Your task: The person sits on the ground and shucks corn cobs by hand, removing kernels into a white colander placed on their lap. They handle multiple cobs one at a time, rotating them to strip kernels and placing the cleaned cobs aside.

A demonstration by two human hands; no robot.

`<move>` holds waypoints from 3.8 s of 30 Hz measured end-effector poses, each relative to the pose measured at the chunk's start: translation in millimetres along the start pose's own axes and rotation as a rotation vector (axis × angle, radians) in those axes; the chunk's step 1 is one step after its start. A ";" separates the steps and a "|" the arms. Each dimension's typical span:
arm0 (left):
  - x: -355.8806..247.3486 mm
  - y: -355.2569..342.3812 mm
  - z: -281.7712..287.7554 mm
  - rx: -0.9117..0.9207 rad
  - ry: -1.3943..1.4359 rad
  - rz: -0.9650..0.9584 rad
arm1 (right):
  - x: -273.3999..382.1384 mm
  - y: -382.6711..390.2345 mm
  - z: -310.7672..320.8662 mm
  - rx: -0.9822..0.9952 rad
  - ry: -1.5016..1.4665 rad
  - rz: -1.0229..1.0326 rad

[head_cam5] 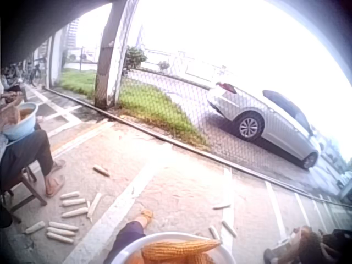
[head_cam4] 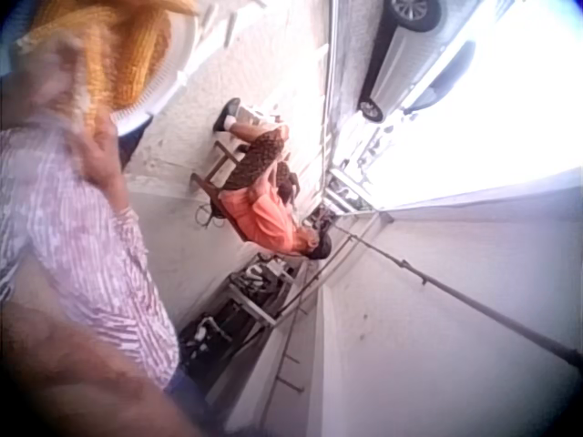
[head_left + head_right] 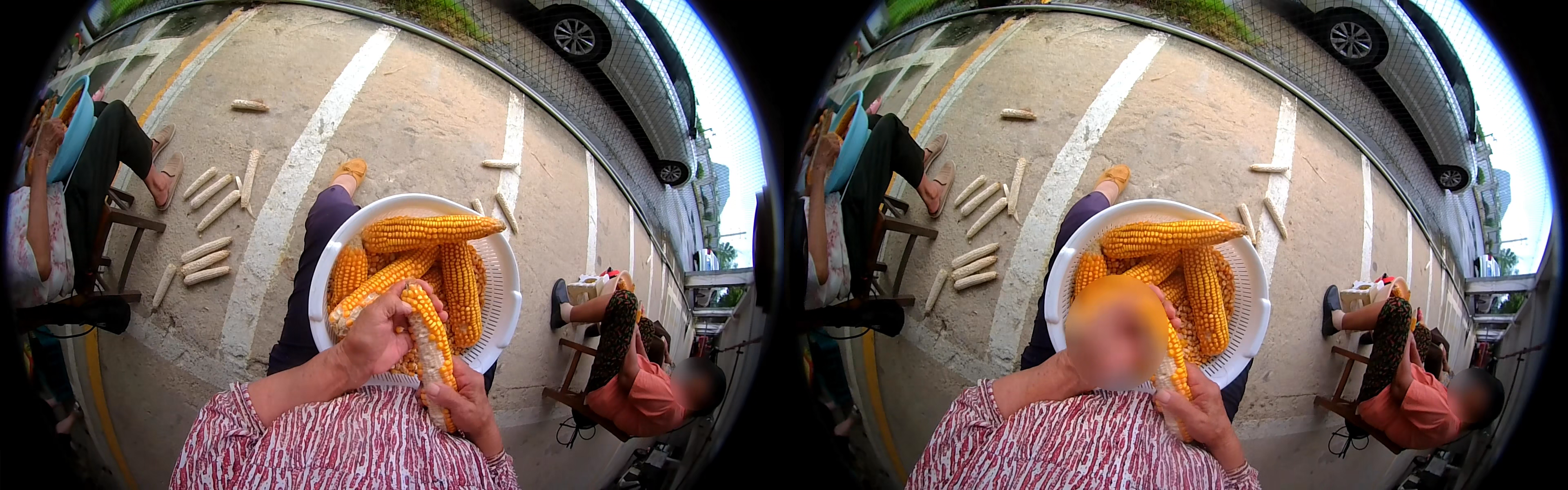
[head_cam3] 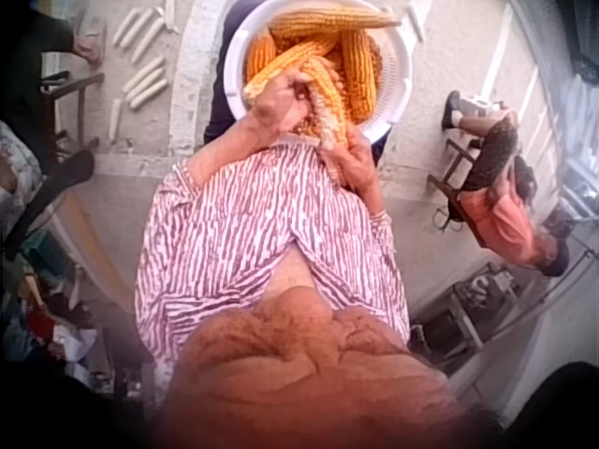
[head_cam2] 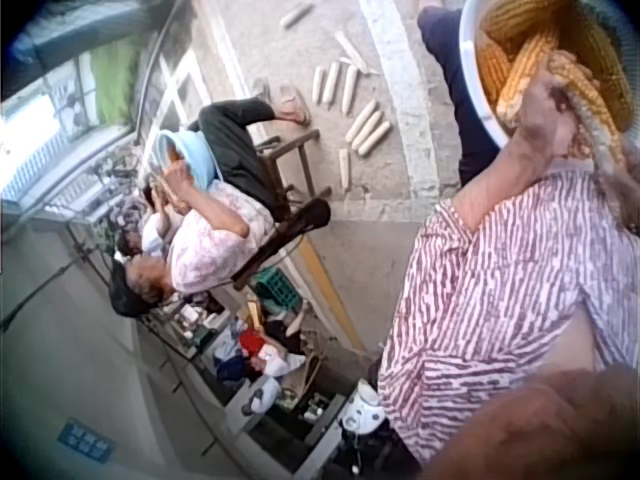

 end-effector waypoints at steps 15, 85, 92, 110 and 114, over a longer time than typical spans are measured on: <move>12.4 -3.8 15.1 -0.020 0.178 0.049 | -2.7 0.2 1.0 0.012 0.048 0.007; 10.3 1.9 1.5 0.045 -0.171 -0.018 | -19.5 -4.6 6.0 0.161 -0.325 -0.082; 7.4 4.4 -9.2 0.146 -0.211 -0.006 | -19.5 -5.0 8.5 0.099 -0.368 -0.081; 4.1 2.3 -0.4 -0.009 -0.087 0.017 | -13.3 -3.0 6.0 0.063 -0.240 -0.059; 1.4 -0.3 4.9 0.002 -0.106 0.005 | -13.5 0.0 4.7 0.087 -0.140 -0.041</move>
Point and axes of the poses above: each hand's wrist, its own y-axis away from the middle knuckle, its own z-axis out of the back of the hand, x = y × z, the point moved 7 cm from there along -y, towards the middle knuckle, and after that the axes turned 11 degrees about -z, right-handed, at the moved point
